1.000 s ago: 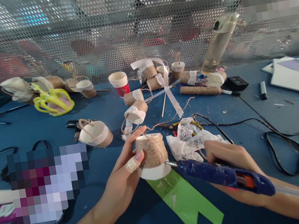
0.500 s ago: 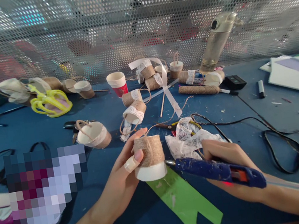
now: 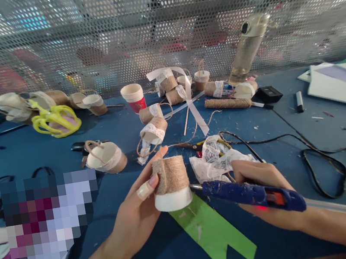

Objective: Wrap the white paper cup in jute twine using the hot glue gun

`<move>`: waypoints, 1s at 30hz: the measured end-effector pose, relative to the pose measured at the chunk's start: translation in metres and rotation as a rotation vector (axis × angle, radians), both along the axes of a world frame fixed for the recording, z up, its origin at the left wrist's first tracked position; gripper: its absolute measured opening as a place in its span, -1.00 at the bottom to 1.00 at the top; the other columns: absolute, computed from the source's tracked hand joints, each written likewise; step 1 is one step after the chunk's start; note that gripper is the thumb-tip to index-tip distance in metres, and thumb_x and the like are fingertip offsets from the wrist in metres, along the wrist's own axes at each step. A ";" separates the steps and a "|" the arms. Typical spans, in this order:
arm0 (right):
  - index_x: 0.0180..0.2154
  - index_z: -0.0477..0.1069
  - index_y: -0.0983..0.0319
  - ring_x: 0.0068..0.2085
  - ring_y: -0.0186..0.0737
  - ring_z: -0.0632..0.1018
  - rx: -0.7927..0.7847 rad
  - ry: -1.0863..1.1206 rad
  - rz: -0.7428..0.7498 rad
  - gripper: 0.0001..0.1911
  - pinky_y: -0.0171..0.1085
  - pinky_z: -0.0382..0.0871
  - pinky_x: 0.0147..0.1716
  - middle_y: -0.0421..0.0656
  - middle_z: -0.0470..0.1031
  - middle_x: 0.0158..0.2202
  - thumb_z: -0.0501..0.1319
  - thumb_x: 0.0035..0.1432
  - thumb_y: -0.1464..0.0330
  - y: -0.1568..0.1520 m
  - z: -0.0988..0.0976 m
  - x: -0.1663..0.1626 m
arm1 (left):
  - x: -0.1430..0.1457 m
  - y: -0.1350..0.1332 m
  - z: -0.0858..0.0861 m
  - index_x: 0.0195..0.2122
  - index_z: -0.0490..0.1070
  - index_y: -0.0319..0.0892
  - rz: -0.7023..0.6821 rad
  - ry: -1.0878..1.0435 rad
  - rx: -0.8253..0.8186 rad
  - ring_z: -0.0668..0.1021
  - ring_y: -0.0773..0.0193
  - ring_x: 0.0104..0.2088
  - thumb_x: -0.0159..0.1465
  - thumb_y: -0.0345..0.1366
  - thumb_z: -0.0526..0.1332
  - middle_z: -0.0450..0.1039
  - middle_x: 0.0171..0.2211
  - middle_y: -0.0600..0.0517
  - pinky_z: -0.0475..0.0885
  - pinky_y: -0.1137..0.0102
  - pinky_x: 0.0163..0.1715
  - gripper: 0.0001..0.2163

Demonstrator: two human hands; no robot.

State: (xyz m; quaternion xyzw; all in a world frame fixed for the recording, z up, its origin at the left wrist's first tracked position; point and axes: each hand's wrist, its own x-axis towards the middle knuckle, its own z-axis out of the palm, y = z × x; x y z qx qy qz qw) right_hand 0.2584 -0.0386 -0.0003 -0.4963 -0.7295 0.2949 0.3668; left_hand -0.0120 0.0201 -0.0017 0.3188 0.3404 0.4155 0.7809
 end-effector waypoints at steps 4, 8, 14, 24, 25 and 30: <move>-0.46 0.08 0.15 -0.52 -0.38 0.20 0.034 -0.002 0.017 -0.71 -0.33 0.05 -0.54 -0.34 0.19 -0.52 0.23 0.07 0.44 0.000 -0.001 0.000 | 0.001 0.000 0.002 0.18 0.52 0.12 0.002 0.022 -0.016 0.56 0.06 0.13 0.30 -0.16 0.30 0.54 0.20 0.12 0.50 0.31 0.01 -0.60; -0.48 0.07 0.15 -0.52 -0.37 0.19 0.041 0.001 0.007 -0.68 -0.32 0.05 -0.53 -0.33 0.17 -0.52 0.25 0.11 0.41 -0.001 -0.001 -0.001 | 0.004 0.000 0.007 0.12 0.57 0.08 0.035 0.088 -0.012 0.52 -0.06 0.19 0.20 -0.10 0.39 0.57 0.16 0.09 0.47 0.24 0.08 -0.57; -0.45 0.09 0.15 -0.49 -0.35 0.21 0.022 0.029 0.033 -0.71 -0.30 0.04 -0.50 -0.32 0.20 -0.50 0.25 0.06 0.43 -0.005 -0.002 0.000 | 0.010 0.001 0.010 0.09 0.59 0.05 0.034 0.133 -0.031 0.40 -0.09 0.32 0.17 -0.12 0.42 0.55 0.20 0.07 0.39 0.20 0.19 -0.57; -0.48 0.06 0.14 -0.51 -0.36 0.16 0.005 -0.001 -0.025 -0.68 -0.31 0.04 -0.52 -0.33 0.15 -0.52 0.23 0.13 0.39 -0.003 0.005 -0.002 | 0.005 0.000 0.007 0.04 0.62 0.02 0.049 0.084 -0.040 0.53 -0.04 0.18 0.13 -0.08 0.43 0.62 0.10 0.05 0.48 0.28 0.03 -0.57; -0.48 0.06 0.14 -0.51 -0.36 0.17 0.010 -0.005 -0.019 -0.69 -0.31 0.04 -0.52 -0.33 0.16 -0.52 0.23 0.11 0.41 -0.003 0.004 -0.002 | 0.004 0.001 0.005 0.07 0.60 0.02 0.043 0.078 -0.041 0.53 -0.04 0.17 0.15 -0.09 0.42 0.61 0.11 0.04 0.48 0.27 0.03 -0.56; -0.47 0.06 0.14 -0.52 -0.36 0.18 0.004 0.008 -0.006 -0.70 -0.31 0.04 -0.53 -0.33 0.17 -0.52 0.22 0.07 0.45 -0.002 0.003 0.001 | 0.000 0.001 0.000 0.13 0.55 0.03 0.032 0.042 -0.042 0.52 -0.07 0.19 0.26 -0.09 0.32 0.54 0.21 0.01 0.47 0.19 0.08 -0.59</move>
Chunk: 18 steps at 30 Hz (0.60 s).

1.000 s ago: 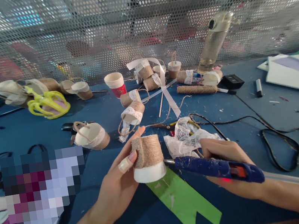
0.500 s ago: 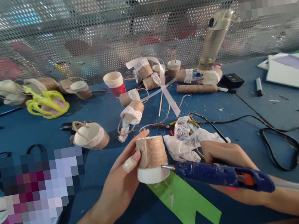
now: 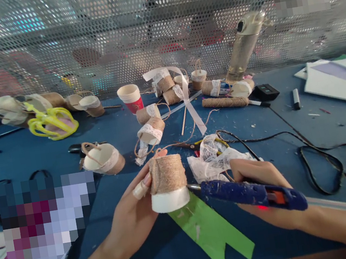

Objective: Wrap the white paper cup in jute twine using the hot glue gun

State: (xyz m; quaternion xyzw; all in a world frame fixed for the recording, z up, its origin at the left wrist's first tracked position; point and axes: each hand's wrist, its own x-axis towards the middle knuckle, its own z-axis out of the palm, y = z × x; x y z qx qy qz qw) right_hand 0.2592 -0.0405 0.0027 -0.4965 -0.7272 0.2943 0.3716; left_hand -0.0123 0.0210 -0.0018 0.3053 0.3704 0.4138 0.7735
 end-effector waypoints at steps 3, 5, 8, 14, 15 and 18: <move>-0.47 0.07 0.14 -0.51 -0.35 0.19 0.002 0.025 0.018 -0.71 -0.31 0.05 -0.52 -0.33 0.18 -0.53 0.23 0.10 0.42 0.000 0.001 0.000 | 0.001 0.001 0.001 0.12 0.57 0.04 0.000 0.014 0.000 0.49 -0.10 0.22 0.21 -0.07 0.37 0.56 0.18 0.01 0.48 0.20 0.07 -0.57; -0.47 0.08 0.15 -0.51 -0.36 0.19 0.002 0.045 0.032 -0.70 -0.31 0.04 -0.51 -0.33 0.18 -0.53 0.23 0.11 0.39 -0.001 0.001 -0.001 | 0.004 0.001 0.004 0.08 0.60 0.02 0.006 0.040 -0.001 0.47 -0.11 0.24 0.12 -0.07 0.44 0.60 0.13 0.00 0.48 0.24 0.05 -0.53; -0.47 0.07 0.15 -0.51 -0.37 0.19 -0.010 0.066 0.050 -0.70 -0.31 0.03 -0.52 -0.34 0.18 -0.52 0.22 0.12 0.38 -0.003 0.000 -0.001 | 0.009 0.002 0.008 0.02 0.64 0.04 0.015 0.061 0.008 0.47 -0.09 0.24 0.04 -0.09 0.50 0.61 0.10 0.04 0.49 0.29 0.02 -0.53; -0.47 0.09 0.16 -0.50 -0.38 0.20 -0.006 0.054 0.025 -0.71 -0.32 0.05 -0.51 -0.34 0.21 -0.52 0.24 0.09 0.42 0.002 -0.003 -0.001 | 0.006 0.001 0.005 0.01 0.64 0.08 0.049 0.057 0.000 0.51 -0.03 0.21 0.12 -0.09 0.45 0.59 0.14 0.08 0.52 0.32 -0.01 -0.61; -0.48 0.10 0.16 -0.50 -0.38 0.20 -0.005 0.049 0.021 -0.72 -0.31 0.04 -0.51 -0.34 0.22 -0.52 0.23 0.08 0.42 0.003 -0.003 -0.001 | 0.004 0.002 0.004 0.02 0.64 0.08 0.055 0.052 0.002 0.49 -0.04 0.22 0.13 -0.08 0.44 0.59 0.14 0.07 0.51 0.30 0.02 -0.60; -0.48 0.10 0.15 -0.50 -0.36 0.19 -0.027 0.057 0.004 -0.74 -0.30 0.05 -0.50 -0.33 0.22 -0.52 0.21 0.08 0.44 0.005 -0.002 0.002 | 0.002 0.003 0.002 0.03 0.63 0.08 0.059 0.043 0.015 0.48 -0.02 0.24 0.14 -0.06 0.43 0.61 0.11 0.07 0.50 0.33 0.04 -0.60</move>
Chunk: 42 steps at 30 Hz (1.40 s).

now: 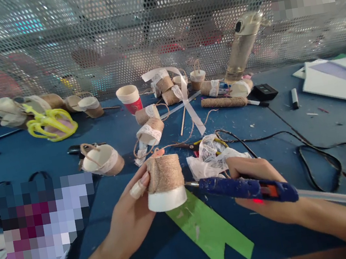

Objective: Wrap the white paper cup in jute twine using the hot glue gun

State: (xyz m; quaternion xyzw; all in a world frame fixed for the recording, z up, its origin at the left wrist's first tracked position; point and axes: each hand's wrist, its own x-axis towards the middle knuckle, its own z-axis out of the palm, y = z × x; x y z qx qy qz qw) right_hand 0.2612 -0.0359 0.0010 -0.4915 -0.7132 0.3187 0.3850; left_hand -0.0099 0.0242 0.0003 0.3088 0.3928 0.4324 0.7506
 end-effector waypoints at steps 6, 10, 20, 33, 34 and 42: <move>-0.43 0.23 0.13 -0.45 -0.27 0.32 0.015 0.176 -0.071 -0.77 -0.23 0.19 -0.42 -0.28 0.31 -0.46 0.26 0.18 0.44 0.000 0.001 0.002 | 0.002 -0.002 0.001 0.07 0.60 0.09 -0.194 0.016 0.046 0.62 0.13 0.03 0.19 -0.12 0.41 0.64 0.04 0.07 0.49 0.44 -0.06 -0.60; -0.30 0.34 0.09 -0.14 -0.20 0.53 0.028 0.250 -0.044 -0.80 -0.21 0.38 -0.11 -0.23 0.49 -0.14 0.32 0.20 0.47 0.004 -0.003 -0.004 | 0.000 -0.007 0.000 0.19 0.50 0.10 -0.517 -0.004 0.057 0.61 0.12 0.04 0.25 -0.12 0.37 0.63 0.03 0.04 0.44 0.38 -0.01 -0.55; -0.21 0.41 0.11 0.10 -0.02 0.55 0.038 0.391 0.264 -0.73 -0.04 0.44 0.11 -0.16 0.58 -0.04 0.36 0.15 0.56 0.007 -0.013 -0.014 | -0.001 -0.010 -0.004 0.06 0.59 0.08 -0.675 0.141 0.059 0.49 -0.04 0.17 0.24 -0.05 0.38 0.57 0.09 0.03 0.30 0.20 0.14 -0.64; -0.31 0.42 0.07 -0.24 -0.14 0.64 -0.044 0.526 -0.047 -0.80 -0.16 0.52 -0.22 -0.26 0.62 -0.31 0.43 0.17 0.38 -0.001 -0.005 -0.010 | 0.007 -0.004 0.000 -0.04 0.55 -0.01 -0.200 0.174 0.010 0.59 0.20 -0.12 0.25 -0.20 0.40 0.62 -0.10 0.05 0.44 0.44 -0.18 -0.75; -0.34 0.41 0.07 -0.25 -0.13 0.64 -0.059 0.530 -0.061 -0.80 -0.14 0.53 -0.23 -0.26 0.62 -0.33 0.43 0.17 0.37 -0.002 -0.005 -0.010 | 0.007 -0.004 0.001 -0.06 0.55 -0.01 -0.165 0.169 0.019 0.59 0.21 -0.13 0.24 -0.21 0.41 0.62 -0.11 0.05 0.44 0.45 -0.19 -0.75; -0.40 0.34 0.06 -0.32 -0.12 0.60 -0.107 0.419 -0.139 -0.75 -0.11 0.52 -0.28 -0.20 0.61 -0.36 0.41 0.17 0.26 -0.008 0.001 -0.012 | 0.006 -0.004 0.000 -0.06 0.55 0.00 -0.040 0.159 0.039 0.61 0.17 -0.11 0.23 -0.23 0.42 0.61 -0.01 0.03 0.49 0.40 -0.20 -0.75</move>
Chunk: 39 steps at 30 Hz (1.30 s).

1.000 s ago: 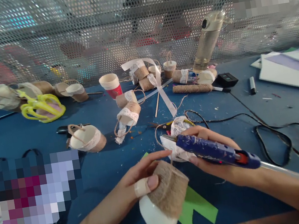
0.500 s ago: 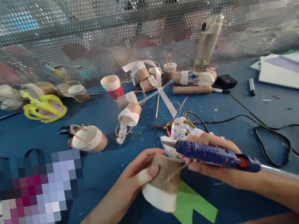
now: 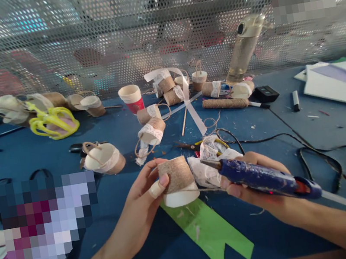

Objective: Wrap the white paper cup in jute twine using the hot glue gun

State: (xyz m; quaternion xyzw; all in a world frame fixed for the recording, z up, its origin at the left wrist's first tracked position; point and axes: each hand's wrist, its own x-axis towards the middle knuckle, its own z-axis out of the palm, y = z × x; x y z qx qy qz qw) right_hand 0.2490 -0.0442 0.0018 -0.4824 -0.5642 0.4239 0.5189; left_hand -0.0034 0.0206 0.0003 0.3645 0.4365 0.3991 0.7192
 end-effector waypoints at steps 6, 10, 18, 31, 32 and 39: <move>-0.38 0.45 0.11 -0.37 -0.22 0.54 -0.128 -0.173 -0.071 -0.78 -0.21 0.40 -0.32 -0.25 0.54 -0.39 0.43 0.14 0.20 0.005 -0.001 0.005 | -0.001 -0.001 -0.001 -0.07 0.58 0.00 -0.045 -0.071 0.013 0.59 0.29 -0.21 0.23 -0.24 0.43 0.60 -0.15 0.06 0.48 0.49 -0.27 -0.76; -0.36 0.45 0.13 -0.41 -0.31 0.51 -0.187 -0.070 -0.034 -0.79 -0.29 0.38 -0.37 -0.30 0.52 -0.40 0.43 0.15 0.23 0.008 -0.002 0.003 | -0.001 -0.002 -0.001 -0.09 0.59 0.00 -0.061 -0.122 0.025 0.60 0.29 -0.20 0.22 -0.27 0.44 0.61 -0.15 0.07 0.49 0.51 -0.25 -0.77; -0.33 0.49 0.14 -0.33 -0.28 0.52 -0.261 0.079 0.008 -0.80 -0.24 0.42 -0.24 -0.28 0.52 -0.38 0.43 0.18 0.21 0.011 -0.011 0.002 | -0.001 -0.005 0.001 -0.14 0.58 0.01 -0.101 -0.144 0.080 0.60 0.29 -0.22 0.19 -0.24 0.46 0.62 -0.20 0.09 0.47 0.51 -0.27 -0.78; -0.41 0.53 0.14 -0.27 -0.27 0.50 -0.264 0.226 0.058 -0.81 -0.23 0.36 -0.14 -0.29 0.50 -0.37 0.42 0.21 0.24 0.011 -0.015 -0.001 | 0.000 -0.009 -0.005 -0.12 0.49 0.03 -0.111 -0.146 0.253 0.59 0.16 -0.10 0.21 -0.23 0.44 0.54 0.05 0.03 0.47 0.35 -0.13 -0.76; -0.41 0.54 0.14 -0.27 -0.27 0.50 -0.265 0.216 0.063 -0.81 -0.23 0.36 -0.14 -0.28 0.50 -0.37 0.42 0.21 0.23 0.010 -0.015 -0.002 | -0.001 -0.010 -0.005 -0.13 0.49 0.04 -0.114 -0.146 0.262 0.58 0.16 -0.08 0.20 -0.22 0.44 0.54 0.06 0.04 0.47 0.35 -0.13 -0.76; -0.39 0.54 0.16 -0.30 -0.27 0.54 -0.280 0.221 0.036 -0.80 -0.24 0.43 -0.21 -0.27 0.53 -0.37 0.46 0.14 0.21 0.010 -0.016 -0.004 | -0.002 -0.014 -0.007 -0.12 0.50 0.08 -0.139 -0.141 0.269 0.54 0.05 0.07 0.16 -0.18 0.48 0.51 0.13 0.03 0.46 0.29 -0.05 -0.72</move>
